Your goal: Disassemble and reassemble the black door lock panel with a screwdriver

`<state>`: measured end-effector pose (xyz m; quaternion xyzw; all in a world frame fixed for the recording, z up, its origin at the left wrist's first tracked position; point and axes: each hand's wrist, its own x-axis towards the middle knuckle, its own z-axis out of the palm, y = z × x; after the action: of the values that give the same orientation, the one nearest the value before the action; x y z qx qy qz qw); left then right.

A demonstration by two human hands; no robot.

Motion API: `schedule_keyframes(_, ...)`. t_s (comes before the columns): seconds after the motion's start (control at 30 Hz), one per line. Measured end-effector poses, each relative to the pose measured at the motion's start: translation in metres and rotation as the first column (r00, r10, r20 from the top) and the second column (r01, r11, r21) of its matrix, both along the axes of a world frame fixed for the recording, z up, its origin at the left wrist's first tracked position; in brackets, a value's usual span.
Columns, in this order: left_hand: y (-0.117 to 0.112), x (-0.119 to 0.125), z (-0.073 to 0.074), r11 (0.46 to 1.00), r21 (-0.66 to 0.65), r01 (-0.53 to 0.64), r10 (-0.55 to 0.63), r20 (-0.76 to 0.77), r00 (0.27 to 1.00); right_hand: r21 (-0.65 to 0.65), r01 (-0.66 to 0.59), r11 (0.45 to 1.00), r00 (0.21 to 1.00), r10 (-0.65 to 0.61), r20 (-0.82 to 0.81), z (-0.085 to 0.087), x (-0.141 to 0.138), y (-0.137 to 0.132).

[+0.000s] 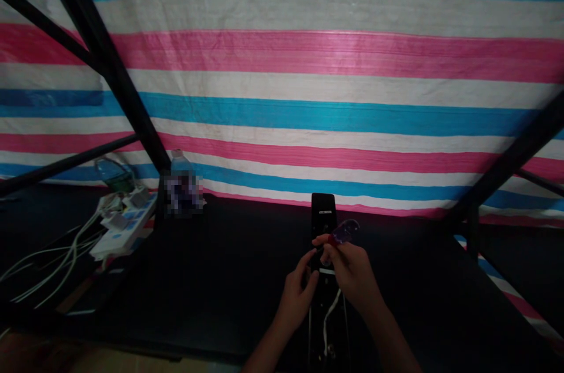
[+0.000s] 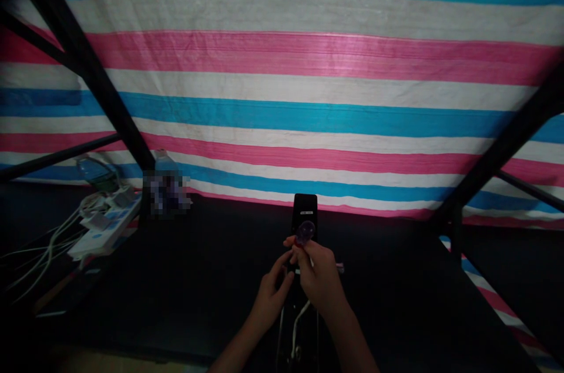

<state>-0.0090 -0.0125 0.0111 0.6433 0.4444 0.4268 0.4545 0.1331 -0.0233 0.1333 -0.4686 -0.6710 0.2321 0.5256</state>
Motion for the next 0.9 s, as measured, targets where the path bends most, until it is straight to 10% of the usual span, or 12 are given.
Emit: schedule_keyframes(0.9, 0.002, -0.006, 0.003, 0.969, 0.113, -0.218, 0.21, 0.078, 0.975, -0.172, 0.067, 0.983, 0.916, -0.129, -0.379, -0.019, 0.008, -0.021)
